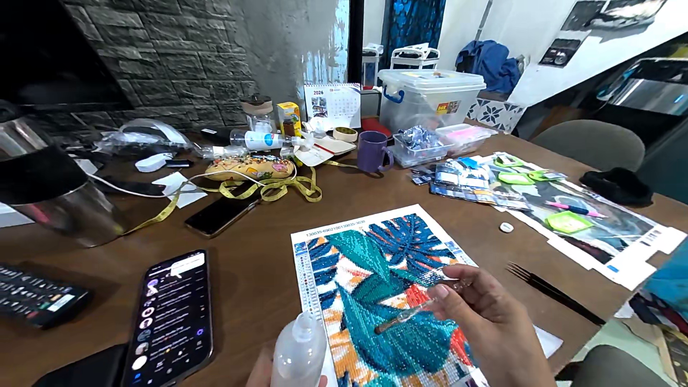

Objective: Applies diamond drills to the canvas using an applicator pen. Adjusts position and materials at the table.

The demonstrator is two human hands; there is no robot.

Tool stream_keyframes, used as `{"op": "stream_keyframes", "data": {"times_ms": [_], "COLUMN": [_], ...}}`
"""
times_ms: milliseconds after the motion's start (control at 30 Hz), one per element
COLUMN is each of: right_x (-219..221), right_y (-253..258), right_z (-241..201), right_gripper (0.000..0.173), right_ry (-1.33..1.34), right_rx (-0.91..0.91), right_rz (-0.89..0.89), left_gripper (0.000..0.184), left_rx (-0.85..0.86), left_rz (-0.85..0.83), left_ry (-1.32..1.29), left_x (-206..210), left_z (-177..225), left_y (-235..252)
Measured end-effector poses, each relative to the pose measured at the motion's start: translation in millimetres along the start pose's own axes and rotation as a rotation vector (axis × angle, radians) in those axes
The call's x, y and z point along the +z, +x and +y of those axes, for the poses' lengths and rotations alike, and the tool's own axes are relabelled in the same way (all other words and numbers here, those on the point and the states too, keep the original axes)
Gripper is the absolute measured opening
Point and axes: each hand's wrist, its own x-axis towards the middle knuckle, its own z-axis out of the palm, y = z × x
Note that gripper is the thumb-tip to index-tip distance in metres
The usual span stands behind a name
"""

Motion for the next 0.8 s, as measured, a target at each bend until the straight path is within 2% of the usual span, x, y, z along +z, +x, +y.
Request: {"op": "stream_keyframes", "data": {"times_ms": [233, 800], "right_x": [4.6, 5.7], "right_y": [-2.6, -3.0], "right_z": [-3.7, -7.1], "right_gripper": [0.021, 0.021], "right_ry": [0.040, 0.043], "right_rx": [0.001, 0.014], "right_rz": [0.005, 0.032], "left_gripper": [0.048, 0.054], "left_rx": [0.003, -0.008], "left_rz": [0.002, 0.009], "left_ry": [-0.009, 0.021], "left_x": [-0.2, 0.7], "left_z": [-1.1, -0.5], "left_y": [0.0, -0.8]}}
